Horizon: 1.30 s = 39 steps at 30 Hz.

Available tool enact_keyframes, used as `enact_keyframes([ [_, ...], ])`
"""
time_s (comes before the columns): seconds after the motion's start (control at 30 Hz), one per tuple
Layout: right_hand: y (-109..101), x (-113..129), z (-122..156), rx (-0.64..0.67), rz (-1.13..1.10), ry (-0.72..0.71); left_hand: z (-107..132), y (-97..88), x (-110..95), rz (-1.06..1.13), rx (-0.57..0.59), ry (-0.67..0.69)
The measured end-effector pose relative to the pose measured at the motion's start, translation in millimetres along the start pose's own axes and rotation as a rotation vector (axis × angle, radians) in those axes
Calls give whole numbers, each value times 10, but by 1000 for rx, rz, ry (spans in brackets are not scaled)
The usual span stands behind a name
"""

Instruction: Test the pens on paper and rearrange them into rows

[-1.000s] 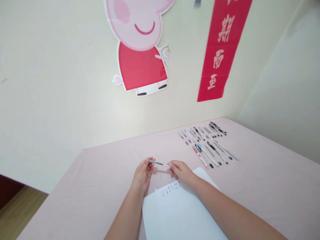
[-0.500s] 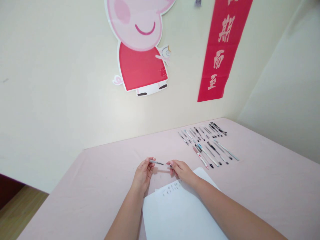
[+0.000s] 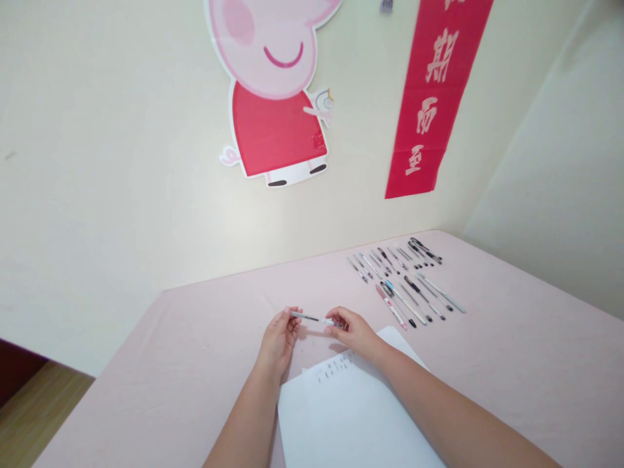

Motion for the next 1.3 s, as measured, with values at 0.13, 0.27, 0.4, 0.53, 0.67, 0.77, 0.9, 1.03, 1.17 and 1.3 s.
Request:
enact_keyframes([
  [0.13, -2, -4, 12, 72, -7, 28, 1, 9, 1, -2, 5, -7],
  [0.27, 0, 26, 8, 52, 49, -25, -8, 2, 9, -2, 9, -10],
  [0.4, 6, 39, -8, -8, 51, -26, -2, -1, 7, 6, 16, -7],
  [0.53, 10, 15, -15, -44, 52, 5, 6, 6, 0, 7, 18, -2],
  [0.67, 3, -5, -11, -7, 48, -17, 5, 11, -2, 1, 31, 0],
  [0.77, -12, 10, -11, 27, 93, -99, 2, 7, 1, -11, 37, 2],
  [0.9, -25, 59, -10, 60, 196, -201, 4, 3, 4, -10, 42, -4],
  [1.03, -28, 88, -5, 14, 195, -209, 2, 1, 1, 5, 26, -3],
  [1.17, -25, 80, -3, 9, 202, -178, 1, 3, -11, 10, -5, 29],
  [1.3, -23, 67, 5, 17, 198, -138, 13, 9, -24, -17, -35, 67],
])
Point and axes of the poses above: each hand's wrist, its own z-axis away from the middle knuckle, its own y-axis out of the palm, x = y × z, the point moved 1 cm from there along -z, towards the middle knuckle, and after that the axes turned 14 degrees about -x, right-handed, at the moved point
